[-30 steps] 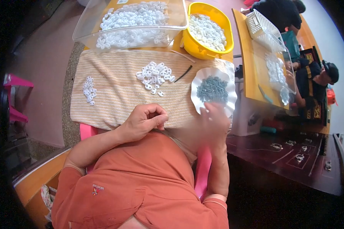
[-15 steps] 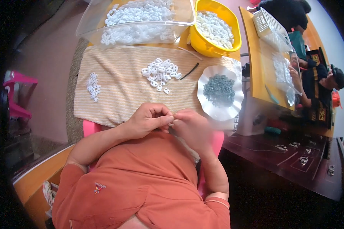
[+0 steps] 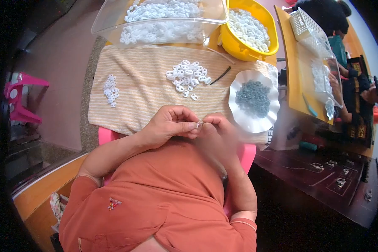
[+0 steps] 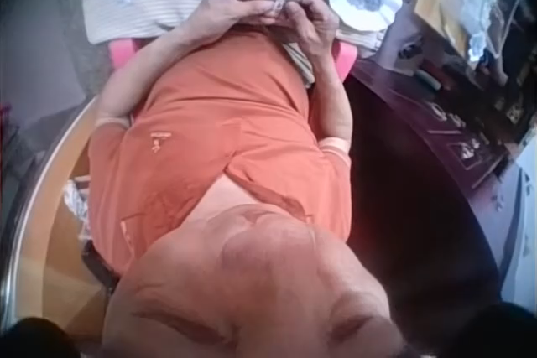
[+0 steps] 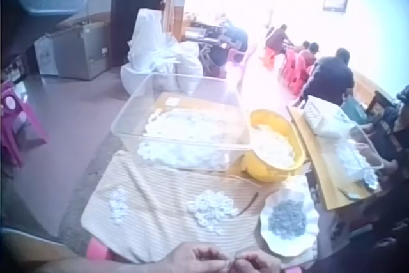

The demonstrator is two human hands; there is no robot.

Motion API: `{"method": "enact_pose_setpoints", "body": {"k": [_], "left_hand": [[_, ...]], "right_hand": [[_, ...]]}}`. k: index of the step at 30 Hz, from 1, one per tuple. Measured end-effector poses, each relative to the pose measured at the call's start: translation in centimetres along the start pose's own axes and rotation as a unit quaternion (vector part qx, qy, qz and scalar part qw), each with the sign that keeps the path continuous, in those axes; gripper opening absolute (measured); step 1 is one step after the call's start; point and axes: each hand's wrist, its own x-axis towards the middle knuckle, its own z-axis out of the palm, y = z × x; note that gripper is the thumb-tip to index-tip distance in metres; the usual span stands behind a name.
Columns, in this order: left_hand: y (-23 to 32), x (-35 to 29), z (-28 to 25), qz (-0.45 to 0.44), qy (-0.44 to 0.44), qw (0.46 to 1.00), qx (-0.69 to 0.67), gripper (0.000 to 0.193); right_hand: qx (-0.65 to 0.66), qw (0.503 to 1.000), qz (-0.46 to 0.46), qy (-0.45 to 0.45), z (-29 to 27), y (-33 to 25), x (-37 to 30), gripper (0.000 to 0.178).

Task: Manual assembly of small white plastic rings and components at a workbench.

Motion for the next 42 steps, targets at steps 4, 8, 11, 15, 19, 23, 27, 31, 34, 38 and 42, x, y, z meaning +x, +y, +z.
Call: {"method": "enact_pose_setpoints", "body": {"k": [4,8,11,15,19,23,27,31,34,38,42], "left_hand": [[0.4,-0.1,0.0,-0.017,0.017,1.0,-0.006,0.017],[0.5,-0.1,0.0,-0.019,0.026,0.999,-0.01,0.016],[0.4,-0.1,-0.1,-0.019,0.032,0.999,-0.015,0.014],[0.5,-0.2,0.1,-0.021,0.041,0.999,-0.024,0.014],[0.3,-0.1,0.0,-0.021,0.041,0.999,-0.024,0.014],[0.3,-0.1,-0.1,-0.019,0.038,0.999,-0.024,0.014],[0.5,-0.1,0.0,-0.022,0.041,0.999,-0.022,0.015],[0.3,0.0,-0.1,-0.016,0.038,0.999,-0.022,0.015],[0.3,0.0,-0.1,-0.019,0.034,0.999,-0.023,0.015],[0.4,-0.1,-0.1,-0.022,0.035,0.999,-0.017,0.016],[0.3,-0.1,-0.1,-0.02,0.038,0.999,-0.013,0.016]], "right_hand": [[0.014,1.0,0.006,-0.008,0.4,0.2,0.1,0.01],[0.016,1.0,0.004,-0.013,0.3,0.7,0.0,0.011],[0.019,1.0,0.004,-0.018,0.2,0.8,0.1,0.011],[-0.003,1.0,0.009,-0.02,0.2,0.7,0.0,0.011],[-0.035,0.999,0.005,-0.023,0.0,0.9,0.0,0.01],[-0.013,1.0,0.009,-0.017,0.1,1.0,0.0,0.01],[0.019,1.0,0.007,-0.014,0.2,1.1,0.0,0.01],[0.046,0.996,0.083,-0.004,0.5,0.0,0.0,0.008],[0.036,0.999,0.026,-0.014,0.4,0.4,0.1,0.009],[0.048,0.998,0.022,-0.02,0.4,0.5,0.1,0.009],[0.052,0.998,0.036,-0.026,0.4,0.4,0.2,0.01]]}}
